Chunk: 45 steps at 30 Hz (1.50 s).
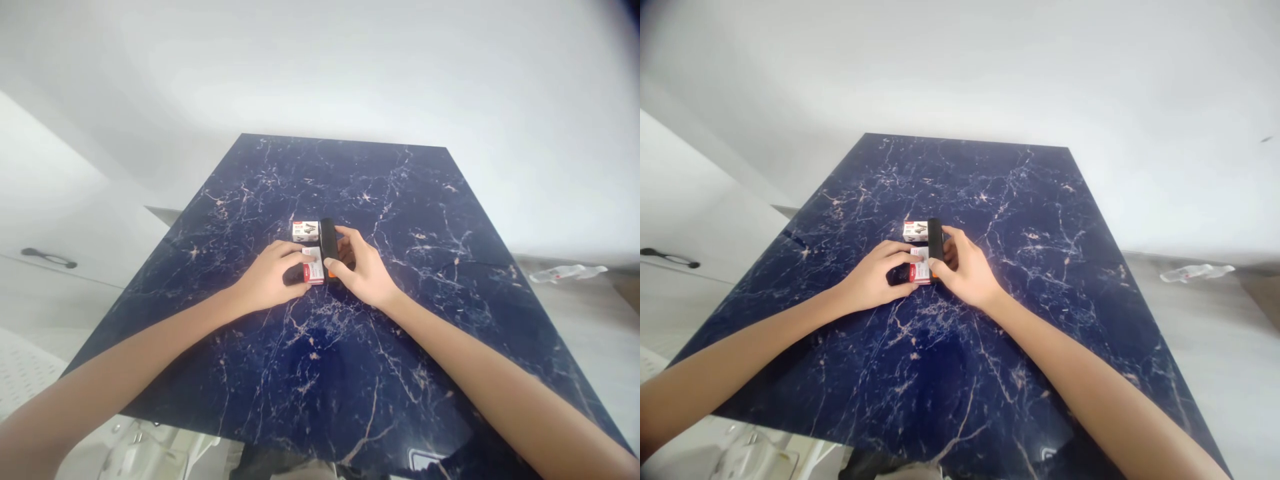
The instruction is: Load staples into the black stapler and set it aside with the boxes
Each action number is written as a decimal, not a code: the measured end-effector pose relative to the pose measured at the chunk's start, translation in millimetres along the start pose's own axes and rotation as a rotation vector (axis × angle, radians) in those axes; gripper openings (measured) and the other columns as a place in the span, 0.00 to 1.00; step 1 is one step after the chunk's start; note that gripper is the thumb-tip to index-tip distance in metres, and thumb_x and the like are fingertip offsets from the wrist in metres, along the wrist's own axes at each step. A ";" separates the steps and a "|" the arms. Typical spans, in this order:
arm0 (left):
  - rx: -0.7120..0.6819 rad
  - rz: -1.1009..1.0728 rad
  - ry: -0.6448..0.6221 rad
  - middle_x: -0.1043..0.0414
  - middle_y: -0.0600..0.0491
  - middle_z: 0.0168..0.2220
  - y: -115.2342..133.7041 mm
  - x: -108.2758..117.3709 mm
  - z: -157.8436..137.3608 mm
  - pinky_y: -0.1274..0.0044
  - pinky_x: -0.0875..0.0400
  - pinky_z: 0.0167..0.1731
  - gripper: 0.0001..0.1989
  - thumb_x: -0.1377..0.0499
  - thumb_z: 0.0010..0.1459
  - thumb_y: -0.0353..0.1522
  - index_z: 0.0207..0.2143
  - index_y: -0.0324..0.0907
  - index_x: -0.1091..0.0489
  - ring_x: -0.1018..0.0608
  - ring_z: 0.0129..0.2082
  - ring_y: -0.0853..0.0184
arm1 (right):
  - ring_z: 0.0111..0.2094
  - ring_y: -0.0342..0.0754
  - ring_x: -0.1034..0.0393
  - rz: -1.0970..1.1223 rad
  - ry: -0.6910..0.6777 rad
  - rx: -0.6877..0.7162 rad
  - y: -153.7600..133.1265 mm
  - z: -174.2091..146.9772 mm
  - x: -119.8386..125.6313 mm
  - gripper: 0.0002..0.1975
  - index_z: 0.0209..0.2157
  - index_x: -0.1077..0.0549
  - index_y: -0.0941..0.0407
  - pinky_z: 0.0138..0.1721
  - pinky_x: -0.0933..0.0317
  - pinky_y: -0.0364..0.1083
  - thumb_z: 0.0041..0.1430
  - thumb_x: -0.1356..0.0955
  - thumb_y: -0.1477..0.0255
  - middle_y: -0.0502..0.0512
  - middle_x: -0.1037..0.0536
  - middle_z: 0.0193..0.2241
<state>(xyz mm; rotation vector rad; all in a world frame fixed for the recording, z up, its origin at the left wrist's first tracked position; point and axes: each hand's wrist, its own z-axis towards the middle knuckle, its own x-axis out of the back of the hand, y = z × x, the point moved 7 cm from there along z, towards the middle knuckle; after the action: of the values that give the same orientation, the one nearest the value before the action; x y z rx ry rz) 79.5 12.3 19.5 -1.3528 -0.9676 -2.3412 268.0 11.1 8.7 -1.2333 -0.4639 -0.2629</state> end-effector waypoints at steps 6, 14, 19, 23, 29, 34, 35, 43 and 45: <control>0.068 -0.025 -0.033 0.27 0.46 0.57 2.3 -3.6 -0.7 0.53 0.31 0.58 0.26 0.30 0.58 0.35 0.58 0.48 0.31 0.27 0.58 0.50 | 0.34 0.51 0.26 0.004 0.002 -0.004 0.0 0.0 0.3 0.29 0.62 0.36 0.52 0.37 0.26 0.53 0.61 0.29 0.64 0.55 0.23 0.40; 0.142 -0.016 0.157 0.40 0.43 0.68 -13.8 21.9 4.3 0.50 0.41 0.66 0.26 0.41 0.68 0.41 0.65 0.47 0.38 0.38 0.68 0.49 | 0.34 0.51 0.25 0.007 -0.009 -0.007 1.9 -0.2 -0.6 0.29 0.63 0.37 0.52 0.37 0.26 0.53 0.62 0.29 0.64 0.55 0.23 0.40; 0.178 0.002 -0.035 0.50 0.43 0.73 -36.8 5.4 11.0 0.48 0.46 0.68 0.24 0.49 0.73 0.41 0.68 0.46 0.41 0.46 0.73 0.48 | 0.34 0.50 0.26 0.000 -0.003 -0.006 0.8 0.2 0.0 0.29 0.62 0.36 0.53 0.36 0.27 0.52 0.61 0.29 0.65 0.54 0.24 0.39; 0.094 0.028 0.009 0.35 0.44 0.63 -31.2 5.5 10.7 0.53 0.38 0.65 0.17 0.48 0.73 0.37 0.60 0.45 0.32 0.33 0.64 0.52 | 0.34 0.50 0.26 0.002 -0.006 -0.012 -0.4 0.2 0.1 0.29 0.62 0.36 0.53 0.36 0.27 0.52 0.62 0.30 0.65 0.55 0.23 0.39; 0.100 0.228 0.054 0.32 0.43 0.54 -31.5 7.8 7.8 0.55 0.31 0.56 0.20 0.51 0.75 0.38 0.63 0.43 0.32 0.31 0.54 0.53 | 0.35 0.51 0.25 0.004 -0.006 -0.013 -0.7 0.3 0.0 0.29 0.62 0.36 0.53 0.37 0.27 0.52 0.61 0.30 0.65 0.55 0.23 0.39; 0.093 0.205 0.029 0.32 0.42 0.54 -29.2 7.6 7.4 0.56 0.30 0.57 0.23 0.52 0.75 0.39 0.65 0.40 0.34 0.31 0.55 0.52 | 0.34 0.51 0.25 -0.008 -0.006 -0.015 -0.7 0.4 0.2 0.30 0.62 0.36 0.54 0.37 0.27 0.52 0.61 0.30 0.64 0.55 0.23 0.40; 0.065 0.174 0.010 0.32 0.43 0.56 -26.7 6.6 7.2 0.56 0.31 0.59 0.22 0.52 0.75 0.38 0.65 0.41 0.34 0.31 0.56 0.53 | 0.34 0.51 0.25 -0.009 -0.003 -0.015 -1.0 0.4 0.4 0.29 0.62 0.36 0.54 0.37 0.27 0.53 0.61 0.30 0.64 0.55 0.23 0.39; 0.037 0.032 -0.064 0.47 0.46 0.73 -26.5 5.1 5.4 0.50 0.43 0.68 0.22 0.52 0.75 0.40 0.66 0.47 0.36 0.42 0.71 0.49 | 0.35 0.51 0.25 -0.007 -0.003 -0.006 -0.8 -0.6 -0.6 0.29 0.62 0.37 0.53 0.37 0.26 0.52 0.62 0.30 0.64 0.55 0.23 0.40; 0.011 -0.028 -0.118 0.45 0.48 0.73 -23.9 3.5 5.5 0.51 0.45 0.69 0.23 0.53 0.75 0.41 0.69 0.49 0.40 0.40 0.71 0.51 | 0.35 0.51 0.25 -0.004 0.000 -0.003 -0.5 -0.9 -0.3 0.29 0.63 0.37 0.53 0.37 0.26 0.52 0.62 0.30 0.64 0.55 0.23 0.40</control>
<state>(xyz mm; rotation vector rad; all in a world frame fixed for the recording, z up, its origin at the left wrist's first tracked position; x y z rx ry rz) 68.6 34.1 14.4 -1.4976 -1.0378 -2.2947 267.7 10.1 8.7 -1.2351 -0.4658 -0.2669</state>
